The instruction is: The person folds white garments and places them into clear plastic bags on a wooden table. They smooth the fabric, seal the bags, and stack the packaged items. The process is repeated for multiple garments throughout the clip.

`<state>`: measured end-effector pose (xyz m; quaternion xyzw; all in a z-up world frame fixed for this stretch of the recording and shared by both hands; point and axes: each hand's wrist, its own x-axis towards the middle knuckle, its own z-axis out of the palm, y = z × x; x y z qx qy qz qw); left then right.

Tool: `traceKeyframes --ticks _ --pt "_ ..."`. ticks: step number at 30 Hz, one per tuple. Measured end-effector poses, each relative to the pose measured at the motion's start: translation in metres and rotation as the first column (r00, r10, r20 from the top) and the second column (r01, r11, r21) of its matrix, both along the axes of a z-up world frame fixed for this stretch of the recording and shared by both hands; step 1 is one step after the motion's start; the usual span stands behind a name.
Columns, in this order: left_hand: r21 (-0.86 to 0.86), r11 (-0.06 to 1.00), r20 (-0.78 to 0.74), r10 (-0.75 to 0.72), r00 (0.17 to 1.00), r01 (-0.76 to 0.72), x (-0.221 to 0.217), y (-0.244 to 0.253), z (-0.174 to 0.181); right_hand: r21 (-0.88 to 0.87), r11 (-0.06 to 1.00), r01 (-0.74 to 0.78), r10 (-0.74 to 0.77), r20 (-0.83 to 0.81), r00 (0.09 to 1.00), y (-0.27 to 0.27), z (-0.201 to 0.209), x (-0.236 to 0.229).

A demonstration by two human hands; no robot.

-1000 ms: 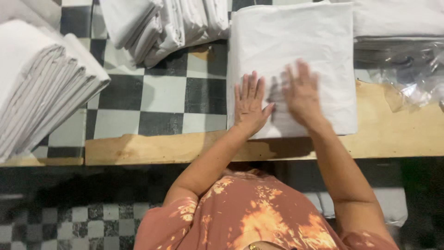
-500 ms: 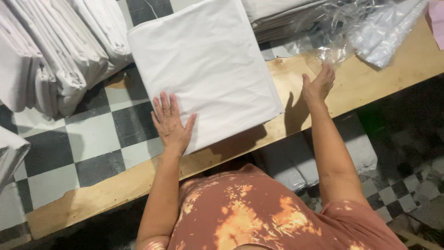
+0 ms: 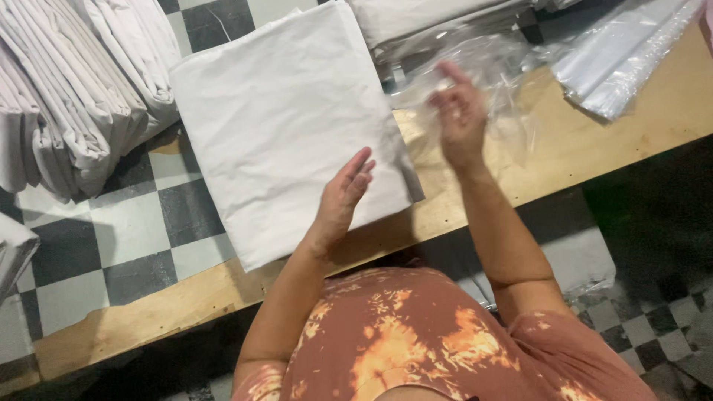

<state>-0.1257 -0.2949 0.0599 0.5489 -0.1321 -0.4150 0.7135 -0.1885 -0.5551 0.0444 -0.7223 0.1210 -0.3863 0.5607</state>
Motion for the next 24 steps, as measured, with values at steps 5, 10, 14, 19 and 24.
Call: traceKeyframes --ticks 5,10,14,19,24 --pt "-0.209 0.932 -0.201 0.256 0.946 -0.296 0.012 -0.042 0.004 -0.361 0.839 -0.407 0.330 -0.256 0.908 0.070 0.057 -0.043" --pt "-0.148 0.941 -0.082 0.295 0.952 -0.305 0.047 0.015 0.044 -0.688 0.726 0.000 -0.222 -0.234 0.947 0.034 0.051 -0.061" --pt "-0.042 0.979 0.041 0.201 0.979 -0.200 0.067 0.073 0.051 -0.068 0.997 -0.032 -0.013 -0.570 0.821 0.001 0.001 -0.037" --pt "-0.047 0.948 0.209 0.318 0.925 -0.315 0.094 0.169 0.065 0.249 0.947 -0.202 0.279 -0.330 0.902 -0.084 0.024 0.006" --pt "0.043 0.965 -0.006 0.260 0.966 -0.260 0.125 0.257 0.106 0.409 0.876 -0.257 0.362 -0.203 0.910 -0.127 0.105 0.074"
